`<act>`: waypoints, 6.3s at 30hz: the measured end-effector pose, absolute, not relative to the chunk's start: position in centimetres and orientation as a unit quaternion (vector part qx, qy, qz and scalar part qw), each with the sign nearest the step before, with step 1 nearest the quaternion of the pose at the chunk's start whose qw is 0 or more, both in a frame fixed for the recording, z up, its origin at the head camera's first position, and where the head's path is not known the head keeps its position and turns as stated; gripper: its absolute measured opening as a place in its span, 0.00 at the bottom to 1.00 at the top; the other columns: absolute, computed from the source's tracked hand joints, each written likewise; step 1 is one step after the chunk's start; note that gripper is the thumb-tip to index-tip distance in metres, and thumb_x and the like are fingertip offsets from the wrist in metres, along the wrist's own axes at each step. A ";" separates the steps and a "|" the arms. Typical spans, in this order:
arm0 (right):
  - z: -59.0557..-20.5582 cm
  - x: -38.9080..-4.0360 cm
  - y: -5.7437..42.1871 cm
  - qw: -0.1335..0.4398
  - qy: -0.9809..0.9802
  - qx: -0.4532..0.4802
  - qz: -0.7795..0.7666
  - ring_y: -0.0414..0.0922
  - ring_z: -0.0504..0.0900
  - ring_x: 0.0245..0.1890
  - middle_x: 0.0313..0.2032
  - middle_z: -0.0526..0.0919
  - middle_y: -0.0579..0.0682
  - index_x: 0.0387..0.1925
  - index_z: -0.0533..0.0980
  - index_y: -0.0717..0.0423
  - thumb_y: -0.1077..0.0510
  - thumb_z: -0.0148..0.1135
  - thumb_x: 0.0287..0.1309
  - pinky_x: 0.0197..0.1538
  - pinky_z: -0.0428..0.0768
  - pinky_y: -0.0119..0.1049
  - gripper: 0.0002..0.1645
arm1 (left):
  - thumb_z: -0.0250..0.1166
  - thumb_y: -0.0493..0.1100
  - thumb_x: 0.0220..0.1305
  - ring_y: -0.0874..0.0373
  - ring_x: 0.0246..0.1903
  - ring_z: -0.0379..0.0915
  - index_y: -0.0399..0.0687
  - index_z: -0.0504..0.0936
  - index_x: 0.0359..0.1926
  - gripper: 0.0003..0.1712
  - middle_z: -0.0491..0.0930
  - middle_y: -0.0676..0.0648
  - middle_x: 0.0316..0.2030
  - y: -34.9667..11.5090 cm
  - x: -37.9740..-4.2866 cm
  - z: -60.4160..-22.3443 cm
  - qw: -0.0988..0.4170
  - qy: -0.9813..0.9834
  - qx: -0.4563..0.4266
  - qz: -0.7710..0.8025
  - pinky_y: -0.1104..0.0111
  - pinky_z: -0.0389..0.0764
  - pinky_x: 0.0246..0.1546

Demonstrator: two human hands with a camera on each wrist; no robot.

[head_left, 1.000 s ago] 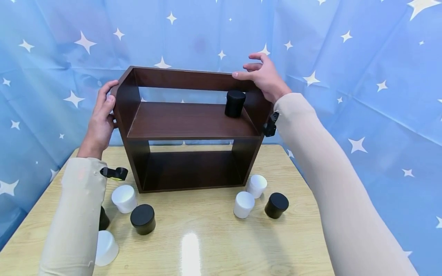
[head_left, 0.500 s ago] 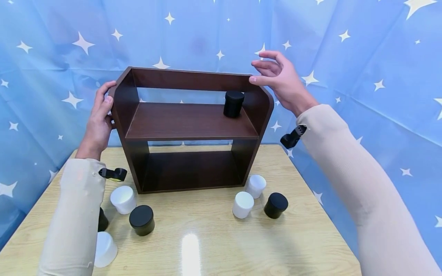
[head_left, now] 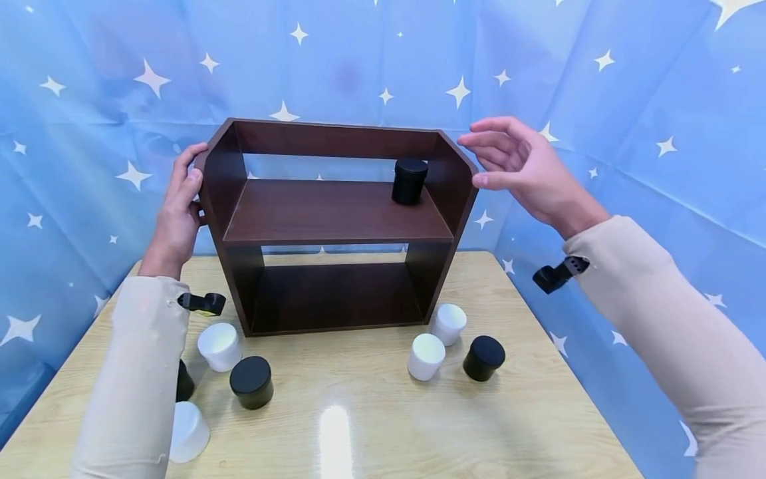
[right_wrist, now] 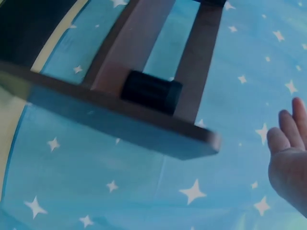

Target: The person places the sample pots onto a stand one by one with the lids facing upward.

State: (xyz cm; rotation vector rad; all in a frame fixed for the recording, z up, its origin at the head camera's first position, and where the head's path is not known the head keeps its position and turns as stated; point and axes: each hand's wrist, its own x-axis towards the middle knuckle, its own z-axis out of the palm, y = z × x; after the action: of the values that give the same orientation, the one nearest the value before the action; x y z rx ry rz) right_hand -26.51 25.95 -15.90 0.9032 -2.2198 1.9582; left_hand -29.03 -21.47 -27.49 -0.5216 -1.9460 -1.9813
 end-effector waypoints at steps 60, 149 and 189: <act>-39.3 -20.7 36.2 0.083 -0.743 0.180 0.639 0.32 0.76 0.65 0.62 0.80 0.45 0.67 0.62 0.70 0.79 0.64 0.54 0.64 0.71 0.20 0.39 | 0.42 0.61 0.77 0.48 0.53 0.66 0.77 0.61 0.72 0.26 0.64 0.50 0.64 -21.4 -29.3 -27.5 0.162 -0.701 -0.157 -0.676 0.56 0.68 0.45; -49.6 -19.4 33.3 0.021 -0.850 -0.079 0.520 0.19 0.73 0.51 0.57 0.84 0.43 0.63 0.69 0.54 0.53 0.80 0.47 0.57 0.68 0.19 0.43 | 0.41 0.62 0.77 0.49 0.53 0.66 0.80 0.61 0.72 0.25 0.64 0.51 0.63 -21.3 -29.3 -27.6 0.160 -0.698 -0.147 -0.682 0.54 0.66 0.47; -44.0 -18.7 30.5 0.011 -0.833 -0.003 0.553 0.27 0.79 0.53 0.59 0.82 0.55 0.61 0.69 0.55 0.56 0.79 0.50 0.55 0.75 0.22 0.39 | 0.42 0.62 0.76 0.49 0.55 0.63 0.80 0.61 0.72 0.25 0.61 0.51 0.67 -21.4 -29.0 -27.7 0.159 -0.693 -0.145 -0.688 0.53 0.64 0.49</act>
State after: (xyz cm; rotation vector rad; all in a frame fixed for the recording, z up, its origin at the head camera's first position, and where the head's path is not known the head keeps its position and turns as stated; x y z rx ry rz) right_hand -18.71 30.51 -44.05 -0.0081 -2.6006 1.7244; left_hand -29.03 -21.36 -27.72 -0.4152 -1.9823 -1.9665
